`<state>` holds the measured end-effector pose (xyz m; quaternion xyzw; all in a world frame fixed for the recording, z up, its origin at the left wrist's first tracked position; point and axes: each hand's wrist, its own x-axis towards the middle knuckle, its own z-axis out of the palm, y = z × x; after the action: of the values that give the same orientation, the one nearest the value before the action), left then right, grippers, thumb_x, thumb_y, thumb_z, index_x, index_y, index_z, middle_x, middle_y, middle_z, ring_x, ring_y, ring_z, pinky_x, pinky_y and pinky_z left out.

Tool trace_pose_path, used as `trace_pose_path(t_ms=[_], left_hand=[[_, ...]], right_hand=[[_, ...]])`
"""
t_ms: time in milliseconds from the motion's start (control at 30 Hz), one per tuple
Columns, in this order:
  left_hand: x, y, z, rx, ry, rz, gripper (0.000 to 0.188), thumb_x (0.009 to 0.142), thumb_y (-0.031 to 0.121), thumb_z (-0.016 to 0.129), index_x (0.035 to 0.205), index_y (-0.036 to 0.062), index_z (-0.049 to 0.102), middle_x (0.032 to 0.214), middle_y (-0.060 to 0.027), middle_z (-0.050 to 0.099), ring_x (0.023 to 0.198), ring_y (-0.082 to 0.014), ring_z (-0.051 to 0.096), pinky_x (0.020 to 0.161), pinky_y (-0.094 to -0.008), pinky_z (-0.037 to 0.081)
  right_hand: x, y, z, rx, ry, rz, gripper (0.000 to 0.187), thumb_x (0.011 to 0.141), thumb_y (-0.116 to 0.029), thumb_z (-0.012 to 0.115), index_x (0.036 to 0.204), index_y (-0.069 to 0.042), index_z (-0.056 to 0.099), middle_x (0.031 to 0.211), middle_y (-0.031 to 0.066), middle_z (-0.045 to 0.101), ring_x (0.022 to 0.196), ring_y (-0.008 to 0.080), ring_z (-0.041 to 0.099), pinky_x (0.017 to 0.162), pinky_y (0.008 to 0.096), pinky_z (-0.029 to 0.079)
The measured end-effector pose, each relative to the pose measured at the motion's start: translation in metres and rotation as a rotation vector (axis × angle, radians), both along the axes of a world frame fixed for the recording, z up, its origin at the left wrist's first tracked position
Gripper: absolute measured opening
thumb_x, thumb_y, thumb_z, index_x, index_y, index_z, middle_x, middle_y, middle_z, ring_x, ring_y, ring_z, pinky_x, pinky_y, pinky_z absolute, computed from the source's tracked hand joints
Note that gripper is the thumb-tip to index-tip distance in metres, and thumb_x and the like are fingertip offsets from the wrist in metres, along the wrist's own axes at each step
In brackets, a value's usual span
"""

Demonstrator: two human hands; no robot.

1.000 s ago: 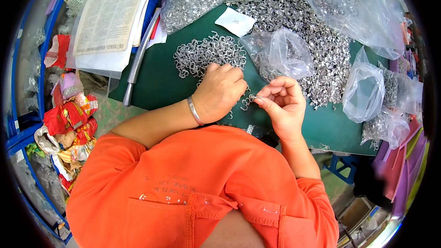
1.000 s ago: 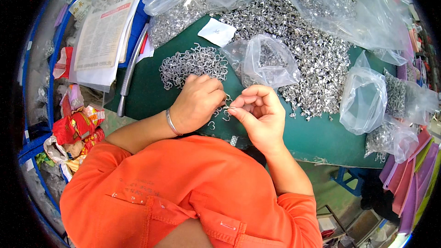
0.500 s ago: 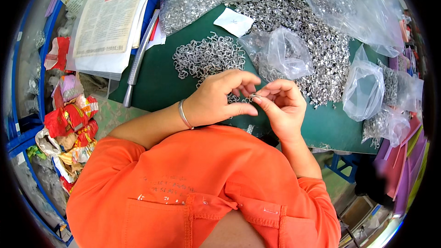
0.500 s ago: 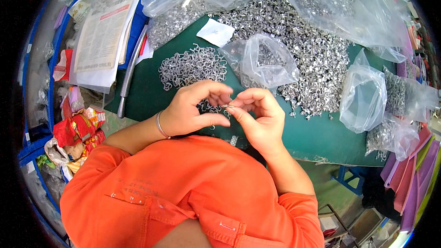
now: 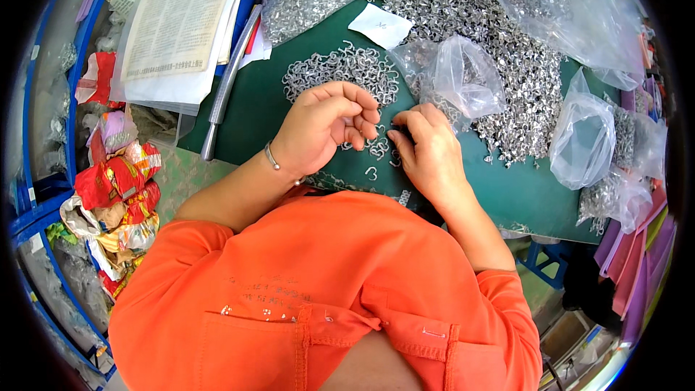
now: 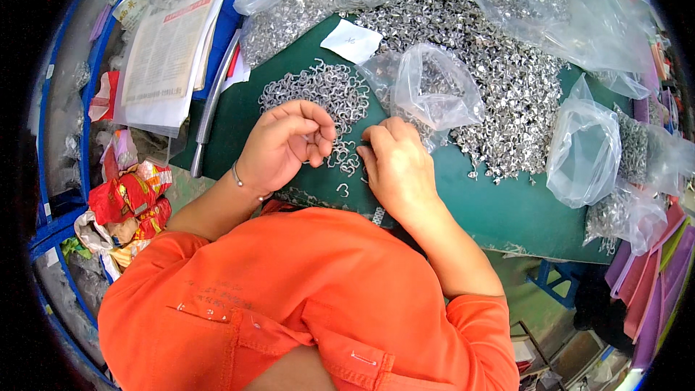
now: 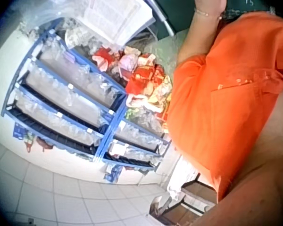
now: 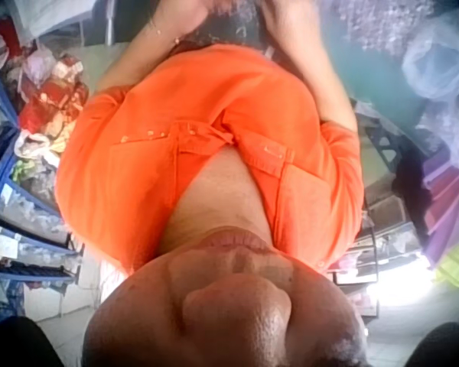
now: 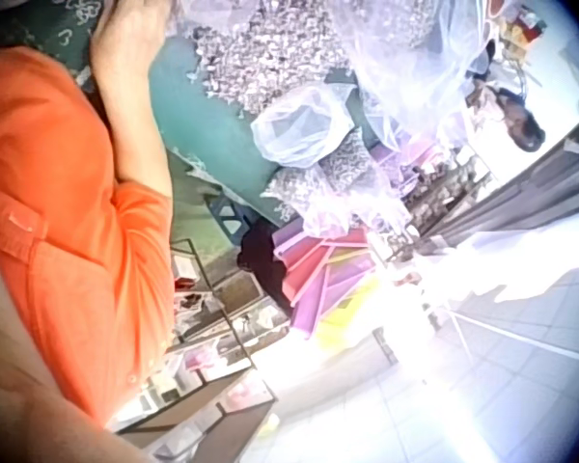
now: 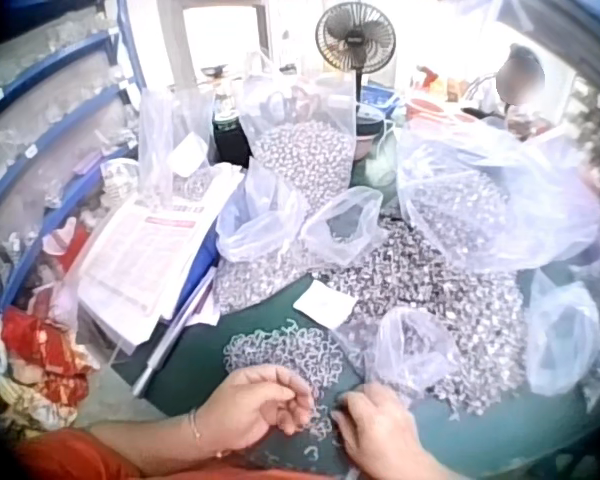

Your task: The person sits at a green workbench and manually assembles small silver metal hooks. They pick up individual hooks from a pile and link them together by hand, gradually forming a chain. The workspace contains several plastic bags filled with loose hooks and a newspaper.

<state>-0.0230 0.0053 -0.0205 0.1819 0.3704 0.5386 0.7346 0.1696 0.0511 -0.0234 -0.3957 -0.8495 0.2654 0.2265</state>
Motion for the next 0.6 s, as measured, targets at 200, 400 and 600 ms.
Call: trace_pose_path(t_ms=[200,400,600], left_hand=[[0.002,-0.002,0.003,-0.089,0.173,-0.124,0.018,0.092,0.013,0.051,0.096,-0.0027,0.060,0.081,-0.0080,0.062,0.064,-0.0127,0.060,0.051,-0.0221,0.047],[0.015,-0.008,0.005,-0.062,0.262,-0.326,0.016,0.089,0.013,0.062,0.094,-0.0019,0.063,0.079,-0.0055,0.063,0.063,-0.0091,0.059,0.050,-0.0195,0.045],[0.017,-0.012,0.006,0.103,0.484,-0.260,0.013,0.086,0.012,0.065,0.089,-0.0009,0.066,0.074,-0.0019,0.063,0.060,-0.0052,0.052,0.053,-0.0180,0.041]], right_hand=[[0.008,-0.003,-0.003,-0.111,0.346,0.080,0.016,0.070,0.004,0.069,0.082,-0.004,0.062,0.080,0.0089,0.059,0.074,0.0255,0.059,0.062,0.0320,0.049],[0.010,-0.008,0.004,-0.032,0.508,0.167,0.020,0.068,0.010,0.069,0.080,-0.004,0.063,0.086,0.0081,0.061,0.077,0.0209,0.060,0.062,0.0276,0.049],[0.012,-0.014,0.002,-0.205,0.611,0.084,0.019,0.070,0.012,0.068,0.081,-0.002,0.060,0.089,0.0100,0.061,0.078,0.0180,0.060,0.067,0.0262,0.048]])
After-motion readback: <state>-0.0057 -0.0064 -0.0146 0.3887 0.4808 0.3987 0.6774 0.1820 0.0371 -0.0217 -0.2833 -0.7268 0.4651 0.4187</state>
